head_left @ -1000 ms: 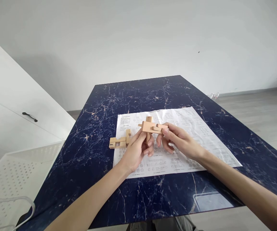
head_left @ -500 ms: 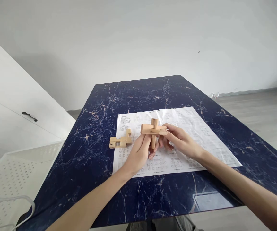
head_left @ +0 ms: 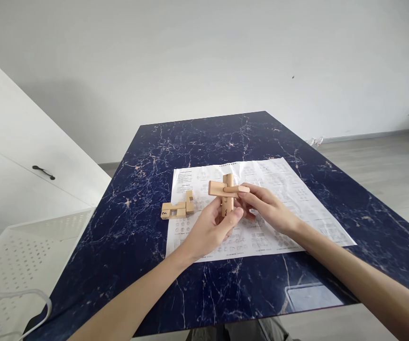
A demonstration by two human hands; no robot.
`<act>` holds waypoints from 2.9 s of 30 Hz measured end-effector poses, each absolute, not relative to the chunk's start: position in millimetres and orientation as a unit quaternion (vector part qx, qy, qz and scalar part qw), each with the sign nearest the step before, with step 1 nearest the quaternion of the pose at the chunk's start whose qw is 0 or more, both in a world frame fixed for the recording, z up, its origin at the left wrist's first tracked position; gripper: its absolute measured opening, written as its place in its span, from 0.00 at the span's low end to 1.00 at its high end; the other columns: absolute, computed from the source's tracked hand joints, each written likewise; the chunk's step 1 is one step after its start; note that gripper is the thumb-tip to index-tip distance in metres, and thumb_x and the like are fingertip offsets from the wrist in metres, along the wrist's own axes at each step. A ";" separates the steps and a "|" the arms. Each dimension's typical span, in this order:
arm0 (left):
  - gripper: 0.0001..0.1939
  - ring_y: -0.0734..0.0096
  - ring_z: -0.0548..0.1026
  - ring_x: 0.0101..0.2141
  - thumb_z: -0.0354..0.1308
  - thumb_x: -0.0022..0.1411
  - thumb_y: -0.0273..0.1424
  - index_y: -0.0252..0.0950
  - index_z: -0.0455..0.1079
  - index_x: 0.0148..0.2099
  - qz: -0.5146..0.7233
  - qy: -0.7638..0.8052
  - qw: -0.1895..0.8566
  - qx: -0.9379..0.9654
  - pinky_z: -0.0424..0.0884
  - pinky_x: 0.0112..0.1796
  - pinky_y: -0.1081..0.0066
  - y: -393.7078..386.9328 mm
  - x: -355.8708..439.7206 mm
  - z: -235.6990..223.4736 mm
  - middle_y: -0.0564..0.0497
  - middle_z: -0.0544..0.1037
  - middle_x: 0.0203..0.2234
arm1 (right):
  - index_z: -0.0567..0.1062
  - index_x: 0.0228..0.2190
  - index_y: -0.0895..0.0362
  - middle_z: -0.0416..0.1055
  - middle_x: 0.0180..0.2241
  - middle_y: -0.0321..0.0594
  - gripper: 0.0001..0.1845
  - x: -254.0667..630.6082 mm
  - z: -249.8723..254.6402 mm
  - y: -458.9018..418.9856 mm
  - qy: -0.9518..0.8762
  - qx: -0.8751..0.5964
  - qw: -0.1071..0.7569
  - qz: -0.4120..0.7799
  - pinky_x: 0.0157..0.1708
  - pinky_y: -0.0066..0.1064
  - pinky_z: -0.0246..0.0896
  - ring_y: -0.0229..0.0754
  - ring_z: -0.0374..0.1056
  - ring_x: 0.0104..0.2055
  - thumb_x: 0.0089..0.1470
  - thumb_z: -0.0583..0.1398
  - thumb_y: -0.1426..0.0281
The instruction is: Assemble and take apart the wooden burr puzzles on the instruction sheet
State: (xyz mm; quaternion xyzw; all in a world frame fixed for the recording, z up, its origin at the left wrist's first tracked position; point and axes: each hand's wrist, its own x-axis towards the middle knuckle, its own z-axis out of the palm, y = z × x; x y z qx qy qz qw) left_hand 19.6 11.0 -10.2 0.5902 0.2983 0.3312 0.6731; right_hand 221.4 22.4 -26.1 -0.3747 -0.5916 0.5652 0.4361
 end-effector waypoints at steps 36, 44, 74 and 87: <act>0.22 0.82 0.49 0.20 0.56 0.75 0.47 0.37 0.60 0.33 0.299 0.242 0.794 0.471 0.55 0.22 0.75 22.7 11.2 -5.2 0.61 0.52 0.23 | 0.70 0.28 0.55 0.62 0.19 0.30 0.27 227.6 -15.6 21.8 -0.642 -0.332 0.349 0.597 0.25 0.32 0.52 0.34 0.53 0.20 0.74 0.53 0.51; 0.19 0.82 0.53 0.21 0.61 0.71 0.47 0.36 0.70 0.47 0.330 0.283 0.789 0.434 0.58 0.22 0.75 22.7 13.0 -7.1 0.59 0.59 0.28 | 0.69 0.28 0.54 0.63 0.21 0.32 0.28 224.9 -24.5 23.3 -0.639 -0.427 0.418 0.485 0.24 0.32 0.56 0.35 0.58 0.21 0.72 0.53 0.47; 0.13 0.81 0.55 0.22 0.63 0.70 0.39 0.34 0.71 0.47 0.345 0.335 0.772 0.417 0.60 0.24 0.75 23.1 12.4 -5.2 0.58 0.61 0.26 | 0.66 0.31 0.52 0.66 0.25 0.32 0.19 291.2 -49.2 67.3 -0.179 -0.501 0.698 0.479 0.10 0.23 0.53 0.31 0.58 0.18 0.62 0.67 0.56; 0.14 0.80 0.55 0.22 0.61 0.71 0.41 0.34 0.71 0.46 0.329 0.331 0.768 0.438 0.61 0.25 0.74 23.3 11.7 -6.0 0.58 0.61 0.27 | 0.65 0.29 0.55 0.59 0.24 0.27 0.15 281.9 -32.5 64.2 -0.185 -0.381 0.642 0.638 0.10 0.14 0.48 0.26 0.47 0.17 0.60 0.67 0.73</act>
